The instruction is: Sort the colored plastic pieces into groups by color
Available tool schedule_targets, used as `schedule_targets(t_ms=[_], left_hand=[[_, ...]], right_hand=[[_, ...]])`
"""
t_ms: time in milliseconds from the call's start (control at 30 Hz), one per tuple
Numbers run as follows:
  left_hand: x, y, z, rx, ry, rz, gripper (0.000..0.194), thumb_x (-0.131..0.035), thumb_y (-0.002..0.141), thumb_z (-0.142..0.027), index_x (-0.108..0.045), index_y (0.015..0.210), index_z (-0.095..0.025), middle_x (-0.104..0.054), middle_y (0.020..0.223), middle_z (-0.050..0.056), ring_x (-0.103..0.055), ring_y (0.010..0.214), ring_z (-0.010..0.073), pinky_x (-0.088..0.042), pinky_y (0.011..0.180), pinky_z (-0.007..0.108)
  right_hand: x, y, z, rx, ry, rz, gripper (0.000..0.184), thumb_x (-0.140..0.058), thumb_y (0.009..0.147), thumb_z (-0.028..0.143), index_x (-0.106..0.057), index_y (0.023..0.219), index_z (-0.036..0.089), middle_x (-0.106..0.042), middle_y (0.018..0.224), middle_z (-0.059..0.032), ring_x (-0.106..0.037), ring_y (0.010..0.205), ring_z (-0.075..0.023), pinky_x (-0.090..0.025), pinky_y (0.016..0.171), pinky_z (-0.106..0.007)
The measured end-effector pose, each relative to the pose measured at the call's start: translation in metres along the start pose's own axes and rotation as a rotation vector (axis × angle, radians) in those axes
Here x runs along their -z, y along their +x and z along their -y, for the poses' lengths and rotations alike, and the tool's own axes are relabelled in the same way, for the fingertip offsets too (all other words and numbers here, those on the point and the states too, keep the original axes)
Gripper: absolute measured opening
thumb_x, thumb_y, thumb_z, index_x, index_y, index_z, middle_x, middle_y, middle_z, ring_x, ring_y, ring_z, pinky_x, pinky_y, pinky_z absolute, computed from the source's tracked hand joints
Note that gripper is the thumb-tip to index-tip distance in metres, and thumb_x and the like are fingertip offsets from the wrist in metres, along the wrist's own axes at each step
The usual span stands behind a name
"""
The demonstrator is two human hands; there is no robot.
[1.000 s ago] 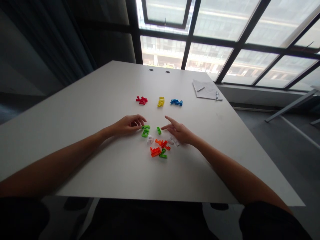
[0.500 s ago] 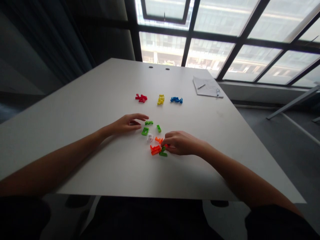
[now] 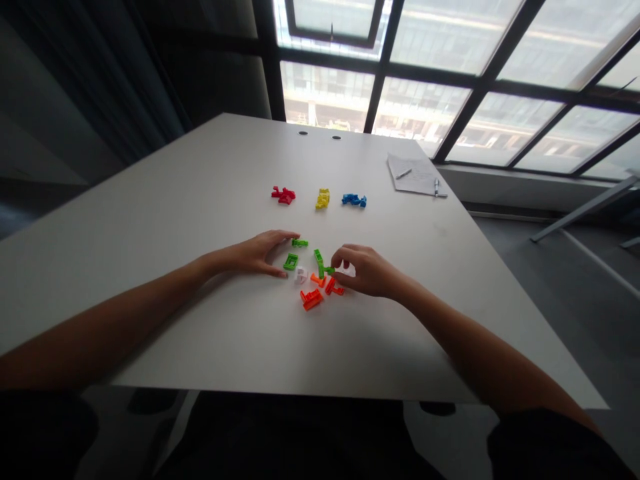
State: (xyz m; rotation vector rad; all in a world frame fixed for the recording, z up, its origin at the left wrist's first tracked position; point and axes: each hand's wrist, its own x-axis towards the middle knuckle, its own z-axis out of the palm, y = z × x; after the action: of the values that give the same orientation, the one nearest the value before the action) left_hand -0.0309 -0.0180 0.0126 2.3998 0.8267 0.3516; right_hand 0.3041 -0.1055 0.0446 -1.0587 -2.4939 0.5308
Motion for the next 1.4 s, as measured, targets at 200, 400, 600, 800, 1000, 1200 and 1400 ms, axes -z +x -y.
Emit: schedule_targets(t_ms=[200, 400, 600, 800, 1000, 1200, 1400], left_hand=[[-0.010, 0.011, 0.003, -0.020, 0.074, -0.098, 0.072, -0.069, 0.092, -0.058, -0.055, 0.153, -0.021, -0.068, 0.143, 0.013, -0.062, 0.132, 0.0318, -0.045, 0.115, 0.042], [-0.018, 0.015, 0.003, -0.003, 0.063, -0.194, 0.063, -0.069, 0.093, -0.055, -0.059, 0.147, -0.023, -0.076, 0.127, 0.010, -0.068, 0.118, 0.0289, -0.050, 0.105, 0.041], [-0.021, 0.014, 0.008, 0.017, 0.038, -0.201, 0.071, -0.075, 0.088, -0.057, -0.056, 0.148, -0.025, -0.077, 0.125, 0.007, -0.069, 0.114, 0.0282, -0.052, 0.102, 0.041], [-0.019, 0.014, 0.001, 0.020, 0.058, -0.219, 0.065, -0.074, 0.088, -0.052, -0.060, 0.145, -0.023, -0.078, 0.123, 0.008, -0.070, 0.113, 0.0277, -0.052, 0.104, 0.041], [-0.018, 0.014, 0.002, 0.076, 0.036, -0.294, 0.061, -0.073, 0.089, -0.052, -0.061, 0.141, -0.022, -0.077, 0.125, 0.009, -0.072, 0.101, 0.0255, -0.056, 0.094, 0.040], [-0.019, 0.011, 0.003, 0.097, -0.023, -0.399, 0.058, -0.069, 0.093, -0.054, -0.061, 0.140, -0.021, -0.075, 0.127, 0.011, -0.071, 0.112, 0.0267, -0.059, 0.090, 0.039], [-0.021, 0.012, -0.008, -0.054, 0.089, -0.337, 0.074, -0.070, 0.093, -0.065, -0.055, 0.152, -0.024, -0.059, 0.155, 0.013, -0.056, 0.141, 0.0332, -0.046, 0.118, 0.050]], right_hand=[[-0.017, 0.012, -0.022, -0.065, -0.167, -0.200, 0.008, -0.069, 0.095, 0.026, -0.074, 0.101, 0.024, -0.081, 0.102, -0.0087, -0.072, 0.101, -0.0290, -0.044, 0.100, -0.046], [-0.022, 0.015, -0.024, -0.114, -0.186, -0.205, 0.008, -0.071, 0.095, 0.023, -0.075, 0.102, 0.023, -0.083, 0.095, -0.0064, -0.074, 0.094, -0.0268, -0.044, 0.099, -0.046], [-0.022, 0.015, -0.019, -0.122, -0.116, -0.189, 0.014, -0.073, 0.094, 0.022, -0.076, 0.107, 0.022, -0.083, 0.093, -0.0053, -0.076, 0.092, -0.0255, -0.048, 0.099, -0.046], [-0.023, 0.015, -0.012, 0.017, -0.022, -0.097, 0.028, -0.060, 0.101, 0.023, -0.075, 0.125, 0.025, -0.081, 0.118, -0.0084, -0.072, 0.119, -0.0285, -0.051, 0.105, -0.048], [-0.023, 0.010, -0.010, 0.001, -0.051, 0.067, 0.037, -0.054, 0.107, 0.032, -0.071, 0.141, 0.027, -0.074, 0.137, -0.0132, -0.057, 0.143, -0.0336, -0.044, 0.117, -0.057], [-0.019, 0.009, -0.010, 0.011, -0.019, 0.145, 0.042, -0.049, 0.111, 0.041, -0.063, 0.150, 0.033, -0.067, 0.148, -0.0095, -0.045, 0.153, -0.0315, -0.039, 0.123, -0.057], [-0.017, 0.010, -0.024, -0.017, -0.035, -0.059, 0.038, -0.051, 0.109, 0.042, -0.071, 0.138, 0.025, -0.072, 0.138, -0.0141, -0.060, 0.140, -0.0326, -0.049, 0.115, -0.054]])
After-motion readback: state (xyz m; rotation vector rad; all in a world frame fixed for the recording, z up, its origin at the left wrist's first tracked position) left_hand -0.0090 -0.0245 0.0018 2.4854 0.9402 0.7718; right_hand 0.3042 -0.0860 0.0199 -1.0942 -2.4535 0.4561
